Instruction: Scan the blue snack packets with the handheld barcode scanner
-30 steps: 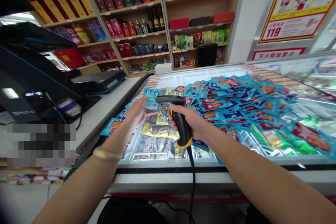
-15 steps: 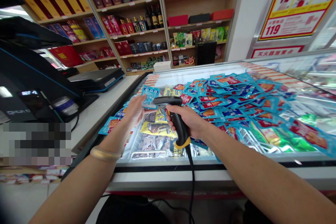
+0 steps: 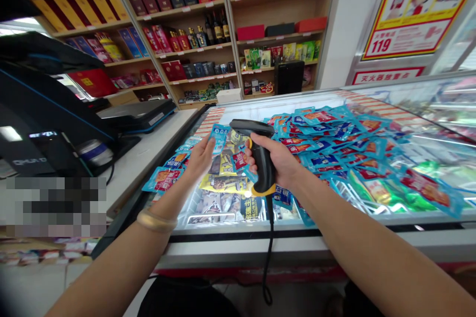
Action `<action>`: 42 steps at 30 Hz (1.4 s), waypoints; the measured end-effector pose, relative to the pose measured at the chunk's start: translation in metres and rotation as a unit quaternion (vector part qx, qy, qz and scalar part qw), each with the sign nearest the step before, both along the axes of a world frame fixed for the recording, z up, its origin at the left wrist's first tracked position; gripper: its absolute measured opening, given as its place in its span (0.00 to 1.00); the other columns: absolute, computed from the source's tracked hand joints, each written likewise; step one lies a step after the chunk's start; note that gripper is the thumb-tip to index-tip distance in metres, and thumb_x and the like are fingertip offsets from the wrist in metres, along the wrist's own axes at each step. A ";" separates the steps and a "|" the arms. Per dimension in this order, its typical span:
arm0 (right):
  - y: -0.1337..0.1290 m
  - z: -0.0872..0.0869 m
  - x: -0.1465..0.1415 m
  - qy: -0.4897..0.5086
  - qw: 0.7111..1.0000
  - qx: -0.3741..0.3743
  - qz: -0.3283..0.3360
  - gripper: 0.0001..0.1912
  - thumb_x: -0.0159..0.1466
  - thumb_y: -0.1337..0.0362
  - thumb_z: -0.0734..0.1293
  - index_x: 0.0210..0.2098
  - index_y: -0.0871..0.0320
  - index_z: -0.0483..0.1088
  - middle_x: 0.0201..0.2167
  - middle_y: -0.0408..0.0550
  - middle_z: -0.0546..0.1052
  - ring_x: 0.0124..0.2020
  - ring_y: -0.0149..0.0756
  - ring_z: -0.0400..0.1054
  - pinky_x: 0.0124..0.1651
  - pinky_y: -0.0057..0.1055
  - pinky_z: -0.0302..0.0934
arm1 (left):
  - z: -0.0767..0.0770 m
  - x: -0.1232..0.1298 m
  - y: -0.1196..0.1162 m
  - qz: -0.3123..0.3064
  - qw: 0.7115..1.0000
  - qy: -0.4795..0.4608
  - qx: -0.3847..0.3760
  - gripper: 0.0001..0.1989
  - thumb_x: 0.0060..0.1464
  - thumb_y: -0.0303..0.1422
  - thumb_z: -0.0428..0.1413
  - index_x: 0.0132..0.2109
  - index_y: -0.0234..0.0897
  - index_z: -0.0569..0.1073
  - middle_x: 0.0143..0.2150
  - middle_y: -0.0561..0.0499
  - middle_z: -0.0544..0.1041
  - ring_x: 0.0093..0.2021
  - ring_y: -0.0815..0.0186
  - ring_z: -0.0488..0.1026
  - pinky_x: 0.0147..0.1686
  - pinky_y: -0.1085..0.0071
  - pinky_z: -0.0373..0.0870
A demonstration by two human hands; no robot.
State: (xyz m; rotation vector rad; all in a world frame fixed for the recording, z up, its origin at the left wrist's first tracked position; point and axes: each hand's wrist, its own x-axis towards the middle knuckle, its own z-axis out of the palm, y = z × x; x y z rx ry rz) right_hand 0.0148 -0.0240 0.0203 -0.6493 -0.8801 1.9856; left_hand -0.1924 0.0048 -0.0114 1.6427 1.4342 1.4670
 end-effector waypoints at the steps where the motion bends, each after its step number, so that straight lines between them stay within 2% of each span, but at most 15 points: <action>1: 0.000 0.002 0.006 0.004 1.000 0.008 -0.021 0.11 0.62 0.58 0.67 0.29 0.59 0.68 0.23 0.44 0.68 0.20 0.27 0.59 0.20 0.22 0.60 | -0.001 0.005 -0.002 -0.016 0.998 0.057 0.029 0.19 0.61 0.39 0.47 0.52 0.36 0.74 0.49 0.47 0.79 0.55 0.58 0.72 0.57 0.60 0.67; 4: -0.005 0.005 0.025 0.009 0.997 0.019 -0.077 0.09 0.61 0.59 0.66 0.30 0.58 0.68 0.24 0.44 0.68 0.20 0.27 0.59 0.19 0.23 0.60 | -0.002 0.024 -0.012 -0.074 0.975 0.194 0.080 0.22 0.64 0.38 0.42 0.60 0.39 0.68 0.58 0.47 0.74 0.58 0.59 0.70 0.59 0.61 0.64; 7: -0.014 0.000 0.041 -0.010 0.995 0.005 -0.095 0.09 0.62 0.59 0.66 0.30 0.58 0.69 0.24 0.45 0.68 0.20 0.28 0.60 0.19 0.23 0.60 | -0.003 0.046 -0.025 -0.125 0.940 0.303 0.094 0.24 0.65 0.35 0.39 0.65 0.38 0.62 0.62 0.43 0.70 0.61 0.58 0.68 0.60 0.60 0.63; 11: -0.025 -0.015 0.050 -0.042 0.994 -0.027 -0.100 0.09 0.61 0.59 0.66 0.29 0.59 0.69 0.23 0.44 0.68 0.19 0.27 0.60 0.19 0.23 0.61 | -0.011 0.066 -0.035 -0.175 0.883 0.431 0.062 0.29 0.65 0.41 0.43 0.69 0.37 0.52 0.71 0.39 0.53 0.70 0.54 0.50 0.66 0.49 0.49; 13: -0.029 -0.020 0.050 -0.040 0.993 -0.025 -0.112 0.09 0.60 0.60 0.68 0.29 0.59 0.69 0.23 0.44 0.68 0.19 0.27 0.60 0.19 0.22 0.61 | -0.015 0.068 -0.038 -0.190 0.864 0.466 0.026 0.32 0.64 0.45 0.44 0.70 0.40 0.48 0.73 0.39 0.46 0.72 0.53 0.44 0.66 0.46 0.44; 15: -0.031 -0.023 0.048 -0.038 0.992 -0.020 -0.118 0.08 0.59 0.61 0.69 0.29 0.59 0.69 0.23 0.44 0.68 0.19 0.27 0.61 0.19 0.22 0.61 | -0.018 0.068 -0.040 -0.198 0.855 0.479 0.004 0.32 0.65 0.45 0.42 0.71 0.40 0.45 0.73 0.39 0.42 0.72 0.53 0.41 0.66 0.46 0.43; 20: -0.033 -0.020 0.046 -0.027 0.992 -0.017 -0.124 0.08 0.60 0.62 0.67 0.28 0.60 0.70 0.23 0.44 0.69 0.20 0.27 0.61 0.19 0.22 0.60 | -0.014 0.062 -0.041 -0.201 0.858 0.472 0.012 0.33 0.64 0.44 0.44 0.71 0.41 0.43 0.74 0.40 0.40 0.73 0.54 0.36 0.67 0.45 0.42; 23: -0.034 -0.013 0.046 -0.027 0.993 -0.009 -0.116 0.08 0.60 0.62 0.68 0.29 0.60 0.70 0.23 0.44 0.69 0.20 0.27 0.61 0.19 0.22 0.61 | -0.009 0.048 -0.031 -0.155 0.876 0.452 0.062 0.33 0.63 0.42 0.46 0.70 0.39 0.47 0.72 0.38 0.47 0.72 0.53 0.42 0.66 0.47 0.46; 26: -0.033 -0.002 0.039 -0.033 0.994 -0.001 -0.108 0.09 0.60 0.61 0.68 0.28 0.61 0.69 0.23 0.43 0.69 0.19 0.26 0.60 0.19 0.22 0.60 | -0.003 0.024 -0.012 -0.045 0.896 0.431 0.092 0.32 0.60 0.37 0.50 0.68 0.37 0.52 0.69 0.36 0.55 0.69 0.53 0.53 0.64 0.52 0.54; 28: -0.028 0.006 0.028 -0.038 0.995 -0.003 -0.094 0.10 0.61 0.62 0.67 0.27 0.61 0.69 0.22 0.44 0.68 0.19 0.26 0.60 0.19 0.21 0.60 | -0.001 0.007 0.001 0.056 0.896 0.436 0.055 0.33 0.57 0.35 0.52 0.67 0.36 0.54 0.68 0.35 0.58 0.67 0.52 0.57 0.63 0.53 0.57; 31: -0.015 0.012 0.007 -0.036 0.998 -0.004 -0.050 0.11 0.63 0.62 0.65 0.27 0.61 0.68 0.21 0.44 0.68 0.18 0.26 0.60 0.19 0.22 0.59 | -0.002 -0.008 0.011 0.171 0.864 0.469 -0.060 0.34 0.56 0.40 0.54 0.67 0.34 0.55 0.66 0.32 0.61 0.65 0.46 0.60 0.60 0.52 0.59; 34: 0.000 0.009 -0.009 -0.035 0.999 -0.017 -0.004 0.11 0.64 0.61 0.64 0.27 0.60 0.67 0.20 0.44 0.68 0.18 0.26 0.58 0.19 0.22 0.59 | -0.007 -0.012 0.010 0.180 0.835 0.504 -0.128 0.32 0.58 0.43 0.50 0.66 0.33 0.57 0.62 0.31 0.66 0.62 0.45 0.64 0.58 0.51 0.59; 37: 0.009 0.000 -0.014 -0.035 0.998 -0.043 0.017 0.12 0.65 0.60 0.64 0.28 0.60 0.66 0.21 0.44 0.67 0.18 0.26 0.59 0.19 0.22 0.58 | -0.012 -0.015 0.005 0.157 0.830 0.522 -0.120 0.27 0.60 0.41 0.47 0.64 0.34 0.61 0.59 0.35 0.70 0.60 0.47 0.65 0.58 0.51 0.59; 40: 0.009 -0.009 -0.011 -0.022 0.998 -0.057 0.016 0.13 0.66 0.60 0.62 0.28 0.61 0.67 0.22 0.44 0.67 0.20 0.26 0.60 0.20 0.21 0.58 | -0.014 -0.021 0.006 0.144 0.852 0.492 -0.100 0.26 0.58 0.37 0.50 0.62 0.36 0.64 0.57 0.36 0.72 0.59 0.48 0.66 0.58 0.51 0.59; 42: 0.007 -0.013 -0.009 -0.015 0.998 -0.055 0.020 0.13 0.66 0.60 0.62 0.28 0.61 0.67 0.22 0.45 0.67 0.20 0.26 0.60 0.20 0.22 0.58 | -0.012 -0.024 0.009 0.146 0.898 0.408 -0.076 0.25 0.55 0.36 0.54 0.59 0.36 0.67 0.53 0.38 0.75 0.57 0.48 0.68 0.58 0.52 0.60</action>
